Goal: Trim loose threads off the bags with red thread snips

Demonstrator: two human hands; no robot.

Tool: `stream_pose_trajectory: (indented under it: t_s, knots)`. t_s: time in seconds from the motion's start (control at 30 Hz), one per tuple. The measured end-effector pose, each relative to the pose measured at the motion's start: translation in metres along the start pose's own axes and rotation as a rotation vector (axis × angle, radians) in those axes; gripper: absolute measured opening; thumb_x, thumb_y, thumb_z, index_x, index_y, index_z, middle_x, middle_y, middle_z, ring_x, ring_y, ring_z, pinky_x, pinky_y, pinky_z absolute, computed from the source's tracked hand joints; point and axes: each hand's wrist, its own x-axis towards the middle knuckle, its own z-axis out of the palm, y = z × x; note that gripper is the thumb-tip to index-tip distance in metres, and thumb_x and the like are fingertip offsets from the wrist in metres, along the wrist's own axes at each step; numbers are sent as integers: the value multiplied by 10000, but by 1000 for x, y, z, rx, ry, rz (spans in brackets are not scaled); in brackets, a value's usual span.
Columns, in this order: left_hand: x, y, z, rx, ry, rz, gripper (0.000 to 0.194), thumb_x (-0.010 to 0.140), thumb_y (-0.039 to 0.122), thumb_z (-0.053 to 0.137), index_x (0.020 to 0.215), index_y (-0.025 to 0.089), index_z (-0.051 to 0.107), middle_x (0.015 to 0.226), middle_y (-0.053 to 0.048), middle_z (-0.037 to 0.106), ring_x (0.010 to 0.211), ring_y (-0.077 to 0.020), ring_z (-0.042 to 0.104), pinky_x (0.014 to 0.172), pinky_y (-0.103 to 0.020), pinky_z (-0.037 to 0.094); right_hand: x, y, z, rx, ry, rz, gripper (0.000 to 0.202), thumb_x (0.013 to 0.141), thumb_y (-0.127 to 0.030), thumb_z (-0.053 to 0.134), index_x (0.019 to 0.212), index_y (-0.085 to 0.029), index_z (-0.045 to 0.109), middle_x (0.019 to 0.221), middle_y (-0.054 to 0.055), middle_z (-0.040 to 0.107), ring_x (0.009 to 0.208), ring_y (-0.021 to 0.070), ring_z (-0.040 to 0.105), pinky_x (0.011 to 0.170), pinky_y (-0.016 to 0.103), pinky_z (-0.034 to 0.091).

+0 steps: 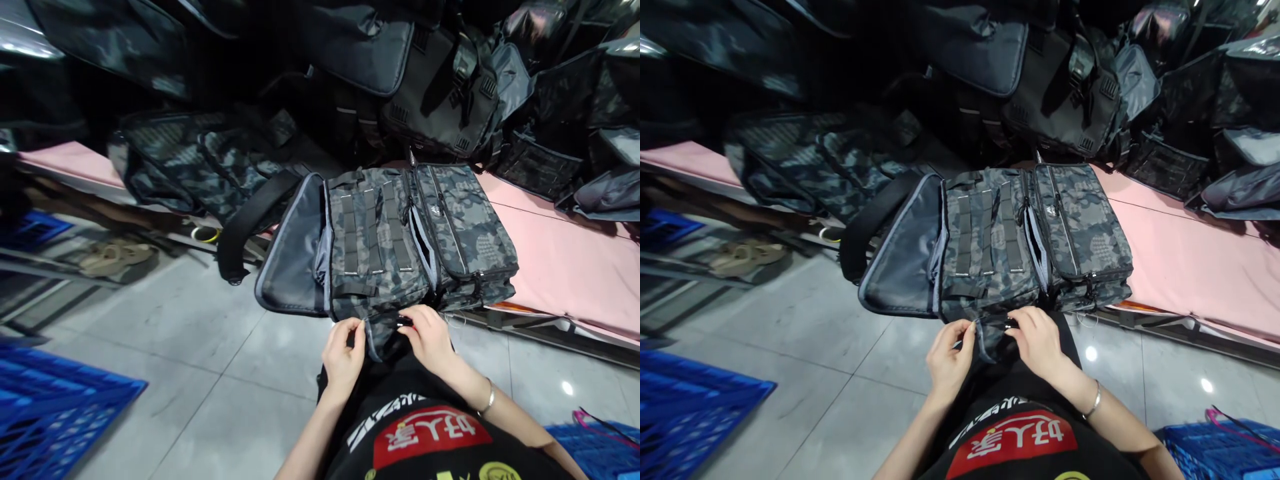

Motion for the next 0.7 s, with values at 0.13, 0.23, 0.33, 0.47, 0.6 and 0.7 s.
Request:
stream_pose_trajectory:
  t_s: [0.13,0.23,0.33,0.47,0.6,0.7]
  knots:
    - [-1,-1,-2,-6,-25,6,113,866,243,509,814,182,590,793,-24,614,767,-144,569,713,-258,457,9,1,24,-188,-46,-157,207,956,-254,434,1016,-169,612,904,84,641,774,205,554,653,334,433]
    - [-2,-1,-3,1,-30,0,125,873,242,490,828,184,591,804,-29,614,777,-148,570,719,-267,456,10,4,34,-271,-48,-198,212,957,-258,440,1014,-169,624,899,78,647,719,197,534,602,336,393]
    - [-2,0,-3,11,-27,-9,115,867,248,501,817,185,584,783,-22,605,745,-144,563,695,-261,454,9,5,36,-277,-43,-213,213,959,-257,438,1020,-172,624,915,74,649,732,195,534,614,336,386]
    - [-2,1,-3,20,-25,-14,116,861,254,504,794,187,571,753,-13,592,712,-139,552,670,-255,450,9,3,32,-246,-36,-215,216,961,-248,430,1032,-184,624,928,73,645,742,194,534,618,332,383]
    - [-1,3,-4,30,-24,-3,116,858,256,508,784,186,563,738,-9,582,695,-137,545,665,-254,445,11,1,31,-258,-32,-220,204,952,-227,445,1048,-187,620,913,60,643,733,199,525,612,332,372]
    - [0,4,-4,35,-28,8,117,857,248,508,772,186,559,723,-10,576,690,-138,540,671,-258,442,14,-1,34,-277,-65,-236,219,959,-229,429,1073,-215,616,910,50,640,721,198,516,604,332,363]
